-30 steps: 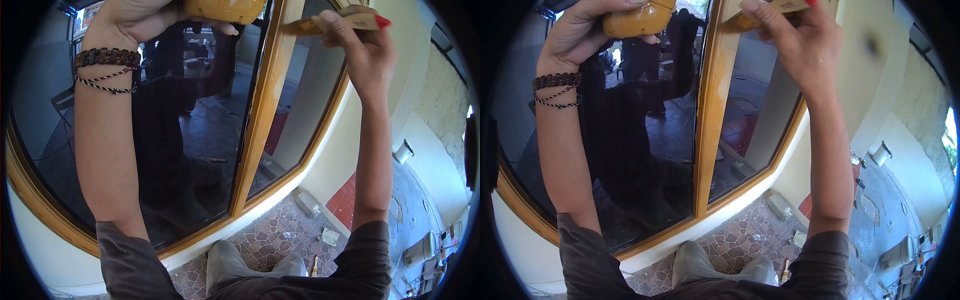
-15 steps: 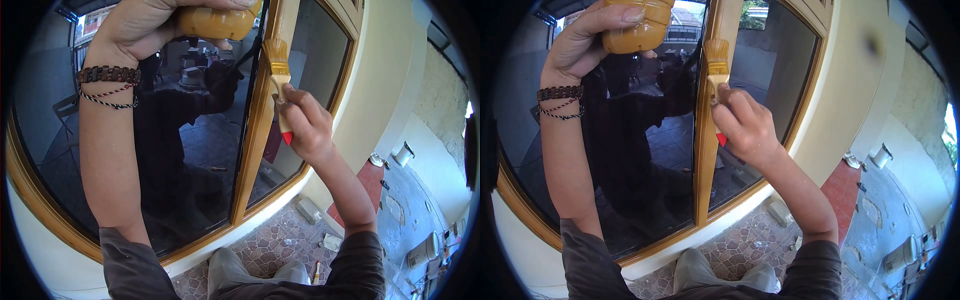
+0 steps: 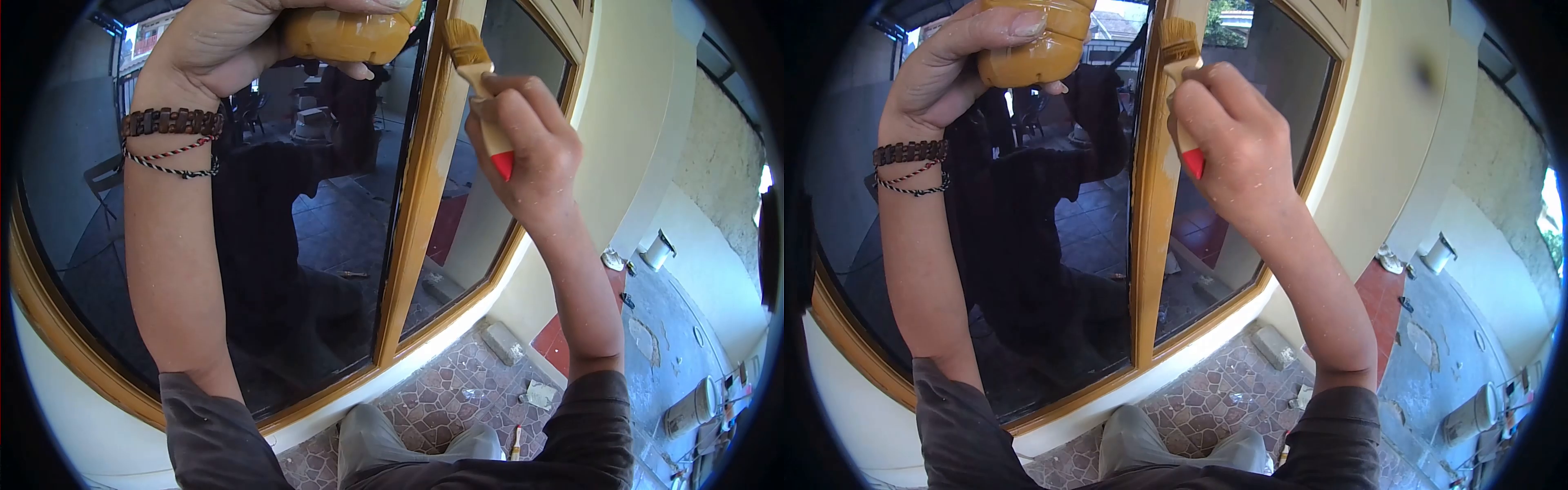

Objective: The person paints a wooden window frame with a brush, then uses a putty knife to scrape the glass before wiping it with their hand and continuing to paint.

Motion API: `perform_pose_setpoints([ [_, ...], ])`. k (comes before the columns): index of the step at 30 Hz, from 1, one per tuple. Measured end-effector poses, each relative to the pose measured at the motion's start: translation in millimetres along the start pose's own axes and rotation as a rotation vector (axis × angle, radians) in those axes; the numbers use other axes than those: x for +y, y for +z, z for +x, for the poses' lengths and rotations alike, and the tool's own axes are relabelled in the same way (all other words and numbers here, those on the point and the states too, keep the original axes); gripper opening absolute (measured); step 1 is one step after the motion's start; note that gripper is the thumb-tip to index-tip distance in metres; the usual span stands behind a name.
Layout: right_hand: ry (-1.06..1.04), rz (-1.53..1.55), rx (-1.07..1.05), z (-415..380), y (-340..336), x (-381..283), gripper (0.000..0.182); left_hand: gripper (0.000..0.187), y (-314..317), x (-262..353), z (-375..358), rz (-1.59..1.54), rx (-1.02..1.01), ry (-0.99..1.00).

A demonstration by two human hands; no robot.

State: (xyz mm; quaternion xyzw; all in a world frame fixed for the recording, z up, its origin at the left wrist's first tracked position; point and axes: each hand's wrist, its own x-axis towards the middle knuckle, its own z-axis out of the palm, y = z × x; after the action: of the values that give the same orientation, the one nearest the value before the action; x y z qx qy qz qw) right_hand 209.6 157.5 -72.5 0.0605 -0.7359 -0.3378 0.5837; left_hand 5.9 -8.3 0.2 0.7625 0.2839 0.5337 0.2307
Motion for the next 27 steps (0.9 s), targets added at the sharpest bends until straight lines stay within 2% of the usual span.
perform_pose_setpoints([
  [5,0.024,0.076,-0.077,-19,-1,-20,0.023,0.041,-7,-8,6,0.135,0.083,0.005],
  [8,0.035,0.115,-0.099,-29,-3,-32,0.021,0.041,-5,-2,3,0.049,-0.035,0.025],
  [12,0.021,0.132,-0.128,-44,-4,-43,0.023,0.043,-5,-4,3,0.058,-0.033,0.047],
  [15,0.06,0.197,-0.243,-52,-13,-53,0.024,0.043,-1,-1,2,0.06,-0.033,0.042],
  [19,0.155,0.167,-0.107,-28,-35,-53,0.019,0.043,0,1,2,0.052,-0.04,0.029],
  [20,0.156,0.168,-0.108,-24,-33,-50,0.019,0.043,-2,0,3,0.048,-0.043,0.028],
  [23,0.078,0.111,0.078,-14,-17,-34,0.02,0.043,-8,-4,5,0.067,-0.07,0.054],
  [24,0.078,0.111,0.077,-17,-14,-35,0.02,0.043,-7,-4,4,0.064,-0.062,0.05],
  [27,0.088,0.139,-0.105,-33,-7,-41,0.022,0.043,-4,-1,2,0.055,-0.044,0.041],
])
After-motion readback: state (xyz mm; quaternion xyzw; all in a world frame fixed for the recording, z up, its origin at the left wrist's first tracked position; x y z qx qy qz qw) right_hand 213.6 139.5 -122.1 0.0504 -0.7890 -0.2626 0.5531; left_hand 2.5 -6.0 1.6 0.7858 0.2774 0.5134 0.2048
